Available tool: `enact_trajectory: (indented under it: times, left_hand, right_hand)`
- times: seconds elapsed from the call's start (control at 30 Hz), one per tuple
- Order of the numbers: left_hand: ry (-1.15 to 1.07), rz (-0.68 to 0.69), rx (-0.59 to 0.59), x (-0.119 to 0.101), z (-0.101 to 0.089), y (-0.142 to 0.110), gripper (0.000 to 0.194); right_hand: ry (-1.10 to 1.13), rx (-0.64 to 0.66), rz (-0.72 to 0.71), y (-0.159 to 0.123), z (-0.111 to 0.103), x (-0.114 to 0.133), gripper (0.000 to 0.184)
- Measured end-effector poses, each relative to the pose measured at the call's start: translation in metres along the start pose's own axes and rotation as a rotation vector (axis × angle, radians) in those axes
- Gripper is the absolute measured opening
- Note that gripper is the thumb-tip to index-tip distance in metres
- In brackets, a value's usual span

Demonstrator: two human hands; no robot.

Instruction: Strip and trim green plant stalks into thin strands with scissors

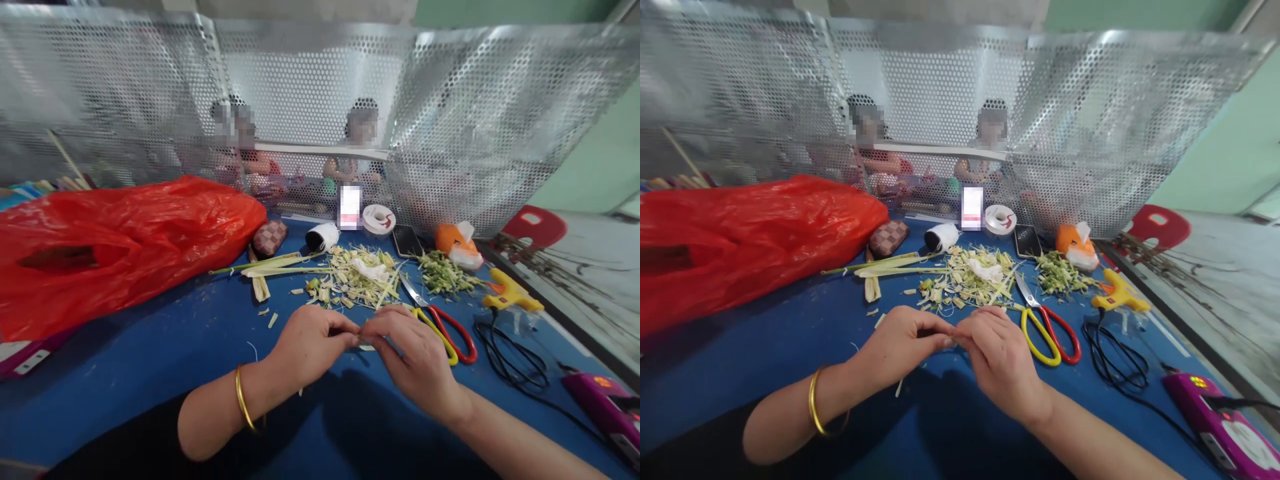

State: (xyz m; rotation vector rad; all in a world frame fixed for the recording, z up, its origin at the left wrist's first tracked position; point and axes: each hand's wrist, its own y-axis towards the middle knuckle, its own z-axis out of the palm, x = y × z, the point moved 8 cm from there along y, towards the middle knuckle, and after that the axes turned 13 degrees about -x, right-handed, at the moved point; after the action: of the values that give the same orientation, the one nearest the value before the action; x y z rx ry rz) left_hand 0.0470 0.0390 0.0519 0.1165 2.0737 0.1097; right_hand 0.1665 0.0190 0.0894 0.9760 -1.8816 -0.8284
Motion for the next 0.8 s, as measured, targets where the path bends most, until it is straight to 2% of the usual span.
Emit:
enact_trajectory:
  times: [0.1,0.2,0.3,0.4,0.5,0.6,0.7,0.8]
  left_hand:
    - [0.022,0.066,-0.015,-0.005,-0.012,0.007,0.013]
    - [0.025,0.122,-0.063,0.0,-0.031,0.023,0.011]
    - [-0.019,0.129,-0.17,0.022,-0.053,0.051,0.013]
    - [0.008,0.108,-0.29,0.054,-0.07,0.087,0.016]
    - [0.044,0.139,-0.317,0.075,-0.073,0.121,0.008]
    - [0.076,0.163,-0.319,0.086,-0.067,0.146,0.005]
    - [0.076,0.158,-0.306,0.091,-0.058,0.162,0.005]
    - [0.034,0.105,-0.341,0.099,-0.059,0.171,0.005]
  right_hand:
    - [0.02,0.009,0.078,0.009,0.002,-0.006,0.01]
    - [0.029,0.06,0.234,0.025,0.008,-0.031,0.004]
    - [-0.061,0.068,0.33,0.049,0.019,-0.07,0.011]
    - [-0.286,0.201,0.293,0.07,0.05,-0.111,0.012]
    - [-0.368,0.243,0.274,0.085,0.085,-0.142,0.01]
    - [-0.44,0.255,0.263,0.091,0.115,-0.161,0.016]
    - [-0.461,0.252,0.237,0.094,0.133,-0.169,0.015]
    - [-0.429,0.24,0.235,0.099,0.141,-0.175,0.011]
